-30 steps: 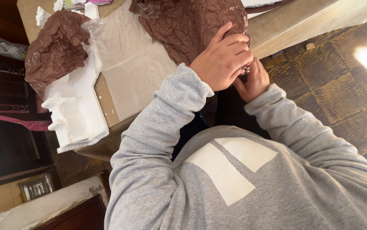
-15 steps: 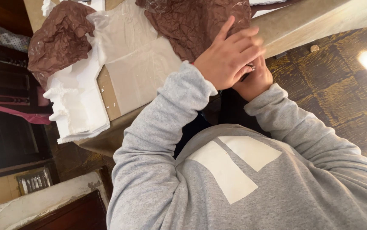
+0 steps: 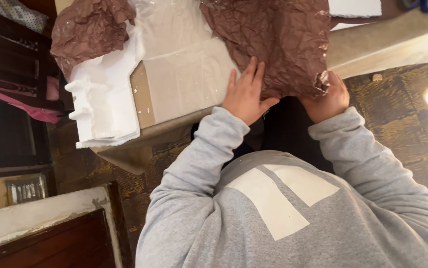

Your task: Wrapping a package with brown paper, styrofoam, and tape at a table.

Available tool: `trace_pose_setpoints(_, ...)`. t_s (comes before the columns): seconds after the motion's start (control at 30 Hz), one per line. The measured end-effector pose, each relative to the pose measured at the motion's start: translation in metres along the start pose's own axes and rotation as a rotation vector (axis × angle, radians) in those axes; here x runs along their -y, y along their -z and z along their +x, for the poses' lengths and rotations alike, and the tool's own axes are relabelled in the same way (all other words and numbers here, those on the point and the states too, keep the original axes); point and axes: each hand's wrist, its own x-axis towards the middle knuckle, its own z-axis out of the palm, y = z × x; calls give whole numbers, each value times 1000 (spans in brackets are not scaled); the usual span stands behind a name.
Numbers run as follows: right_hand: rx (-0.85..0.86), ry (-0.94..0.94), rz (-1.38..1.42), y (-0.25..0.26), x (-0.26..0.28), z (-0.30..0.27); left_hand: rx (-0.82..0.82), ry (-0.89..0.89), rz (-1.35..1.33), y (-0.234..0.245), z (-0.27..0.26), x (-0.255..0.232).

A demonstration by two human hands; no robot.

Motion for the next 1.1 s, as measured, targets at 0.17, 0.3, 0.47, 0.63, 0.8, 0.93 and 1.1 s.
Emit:
trace_pose_setpoints(0.17,1,86,64,8,11,3,-112,-28,-81,-14,-7,3)
trace_pose_setpoints(0.3,10,80,158,5,8,-6,-139,-48,-123,-6,-11,5)
trace_pose_setpoints(0.47,33,-140,513,-5,19,-13,-163,-67,-221,-3,-16,7)
trace_pose_setpoints(0.63,65,-561,1009,-25,2,-11,-154,-70,-231,-6,-11,9)
trace_pose_setpoints(0.8,145,-225,687,-30,-38,-9,-157,-68,-201,-7,-10,9)
trace_pose_setpoints(0.93,99,-100,296,-10,-29,6,-151,-76,-197,-7,-10,10)
trace_pose_setpoints(1.1,29,111,-15,12,-15,26,-133,-73,-181,-6,-9,10)
